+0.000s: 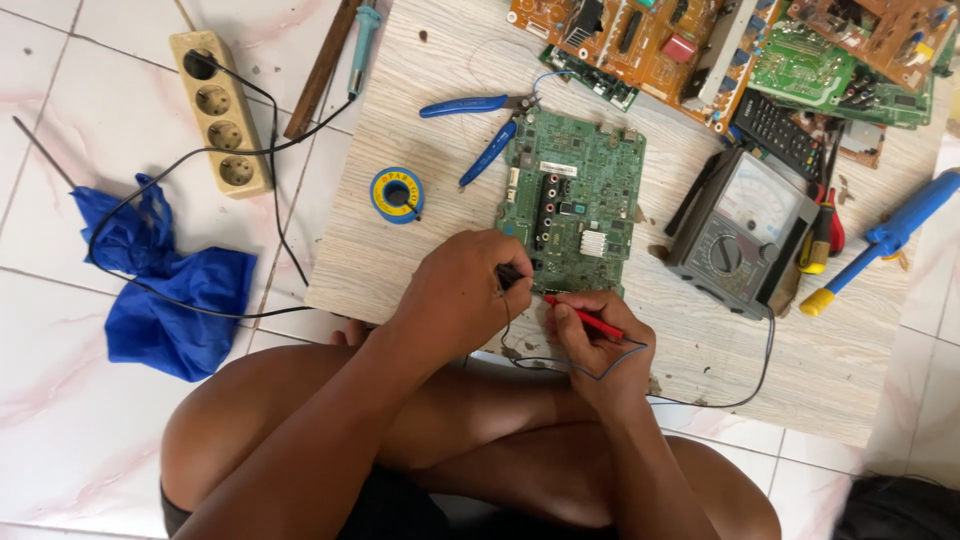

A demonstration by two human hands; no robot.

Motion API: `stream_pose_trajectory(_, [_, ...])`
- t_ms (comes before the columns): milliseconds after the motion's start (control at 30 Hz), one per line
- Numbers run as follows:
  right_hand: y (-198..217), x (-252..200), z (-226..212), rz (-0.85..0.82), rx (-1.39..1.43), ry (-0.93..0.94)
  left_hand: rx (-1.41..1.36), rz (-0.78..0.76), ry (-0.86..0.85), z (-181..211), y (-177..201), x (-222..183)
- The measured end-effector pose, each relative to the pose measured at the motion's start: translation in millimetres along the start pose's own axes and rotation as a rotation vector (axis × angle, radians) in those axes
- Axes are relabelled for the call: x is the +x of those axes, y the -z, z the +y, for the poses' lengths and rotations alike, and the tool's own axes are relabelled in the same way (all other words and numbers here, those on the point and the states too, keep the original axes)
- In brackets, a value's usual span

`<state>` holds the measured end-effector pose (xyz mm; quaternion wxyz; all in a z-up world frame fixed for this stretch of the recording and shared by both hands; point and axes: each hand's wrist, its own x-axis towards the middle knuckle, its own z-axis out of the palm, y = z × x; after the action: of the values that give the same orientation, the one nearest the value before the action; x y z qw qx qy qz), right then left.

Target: Testing a circuit board with a multimeter and using a soldering iron and desoldering pump to remove components.

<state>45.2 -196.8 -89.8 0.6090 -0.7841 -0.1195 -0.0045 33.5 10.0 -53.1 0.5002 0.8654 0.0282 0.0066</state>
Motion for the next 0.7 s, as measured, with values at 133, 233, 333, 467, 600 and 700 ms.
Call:
stream_pose_trajectory(133, [2.9, -5.4, -0.2, -0.025, -0.102, -0.003, 0.004, -0.009, -0.012, -1.7, 0.2, -1.2])
stream_pose_trajectory(233, [6.4, -1.0, -14.0, -0.082, -0.138, -0.223, -0.041, 0.144, -0.137, 7.1, 3.4, -4.7])
stream_pose_trajectory(333, [5.3, -2.2, -12.1, -0.067, -0.092, -0.244, -0.037, 0.159, -0.125, 4.5, -0.7, -4.6])
stream_pose_trajectory(467, [3.3, -2.4, -15.7, -0.091, -0.113, -0.238, -0.066, 0.117, -0.084, 5.1, 2.6, -6.7])
stream_pose_trajectory(600, [2.8, -1.8, -12.8, -0.075, -0.088, -0.237, -0.045, 0.121, -0.100, 3.1, -0.3, -6.3])
stream_pose_trajectory(700, [3.0, 0.0, -10.9, -0.065, -0.073, -0.242, -0.046, 0.128, -0.113, 1.8, -1.5, -5.5])
